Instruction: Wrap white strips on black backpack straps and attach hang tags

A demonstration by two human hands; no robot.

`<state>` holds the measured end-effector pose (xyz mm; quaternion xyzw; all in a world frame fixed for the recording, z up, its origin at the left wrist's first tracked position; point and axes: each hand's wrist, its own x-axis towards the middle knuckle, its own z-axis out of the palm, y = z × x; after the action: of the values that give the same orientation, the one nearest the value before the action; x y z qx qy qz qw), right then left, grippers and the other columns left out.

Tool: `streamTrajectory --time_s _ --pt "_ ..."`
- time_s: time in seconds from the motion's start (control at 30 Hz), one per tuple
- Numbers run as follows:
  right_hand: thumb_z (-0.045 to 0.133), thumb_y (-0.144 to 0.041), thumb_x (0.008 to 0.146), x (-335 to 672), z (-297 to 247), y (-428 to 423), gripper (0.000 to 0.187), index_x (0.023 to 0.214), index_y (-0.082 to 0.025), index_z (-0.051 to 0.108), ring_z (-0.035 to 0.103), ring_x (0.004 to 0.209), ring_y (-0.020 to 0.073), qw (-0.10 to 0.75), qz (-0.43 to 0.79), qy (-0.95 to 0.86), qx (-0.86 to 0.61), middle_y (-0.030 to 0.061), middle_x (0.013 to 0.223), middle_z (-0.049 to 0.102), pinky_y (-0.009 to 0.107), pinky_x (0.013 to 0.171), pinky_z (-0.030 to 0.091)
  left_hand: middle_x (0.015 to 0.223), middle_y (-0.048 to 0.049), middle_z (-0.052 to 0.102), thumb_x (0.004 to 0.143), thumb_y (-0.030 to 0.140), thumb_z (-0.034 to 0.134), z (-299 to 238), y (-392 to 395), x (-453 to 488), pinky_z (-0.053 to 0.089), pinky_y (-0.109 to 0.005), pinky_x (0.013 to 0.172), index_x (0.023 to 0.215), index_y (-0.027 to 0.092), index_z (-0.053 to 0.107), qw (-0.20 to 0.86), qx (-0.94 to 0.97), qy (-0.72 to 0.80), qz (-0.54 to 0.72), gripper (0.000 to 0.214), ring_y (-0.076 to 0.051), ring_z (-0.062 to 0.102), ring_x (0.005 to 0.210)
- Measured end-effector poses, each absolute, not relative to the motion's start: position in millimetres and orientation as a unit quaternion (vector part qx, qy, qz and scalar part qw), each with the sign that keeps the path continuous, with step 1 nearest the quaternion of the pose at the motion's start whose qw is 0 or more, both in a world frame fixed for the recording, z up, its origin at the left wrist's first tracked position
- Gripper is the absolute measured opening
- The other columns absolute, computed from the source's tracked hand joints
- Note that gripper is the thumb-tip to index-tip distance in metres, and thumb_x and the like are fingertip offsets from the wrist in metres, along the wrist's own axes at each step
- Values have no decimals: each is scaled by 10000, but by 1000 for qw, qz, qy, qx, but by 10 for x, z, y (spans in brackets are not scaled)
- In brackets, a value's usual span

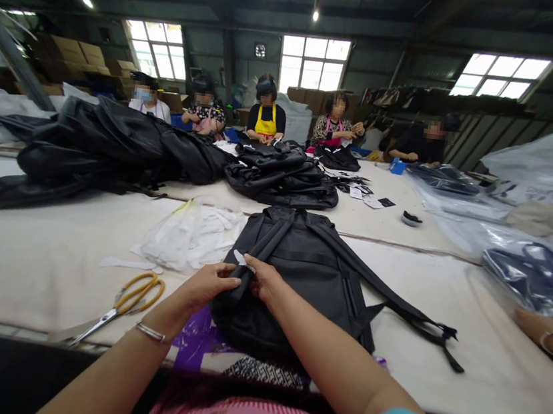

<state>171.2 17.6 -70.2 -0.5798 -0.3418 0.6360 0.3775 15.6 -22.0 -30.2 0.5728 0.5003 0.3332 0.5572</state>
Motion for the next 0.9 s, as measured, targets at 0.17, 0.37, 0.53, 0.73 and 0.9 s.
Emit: streamTrajectory --time_s 0.17,0.37,0.53,0.73,0.9 --pt "622 -268 845 1656 -692 201 138 799 -140 597 526 506 111 403 663 -252 -579 -5 584 573 221 491 425 1173 -137 673 632 319 786 -401 -257 102 514 -308 820 1184 120 623 546 520 545 367 610 -252 643 1035" --pt "716 -254 776 1659 -627 161 193 715 -150 565 425 424 93 445 629 -233 -593 -39 490 503 212 398 304 931 -121 721 651 560 751 -439 -302 63 502 -288 653 1024 110 676 603 492 556 293 589 -231 676 830" --pt "708 -202 776 1589 -599 143 144 789 -160 570 553 526 119 471 633 -219 -574 -22 611 605 245 499 461 771 -65 701 609 443 781 -428 -301 52 454 -260 560 978 113 684 613 468 551 318 504 -170 631 641" --pt "697 -195 792 1554 -657 165 129 849 -149 591 623 590 146 479 648 -200 -558 4 674 650 298 579 547 751 -56 705 638 280 709 -478 -337 107 454 -262 585 867 108 706 531 504 570 374 286 -178 631 662" --pt "665 -140 804 1529 -638 167 85 793 -133 580 594 485 151 474 656 -172 -562 12 582 621 270 459 506 745 -42 709 689 328 684 -640 -344 109 481 -282 634 842 137 708 456 549 574 401 246 -202 651 720"
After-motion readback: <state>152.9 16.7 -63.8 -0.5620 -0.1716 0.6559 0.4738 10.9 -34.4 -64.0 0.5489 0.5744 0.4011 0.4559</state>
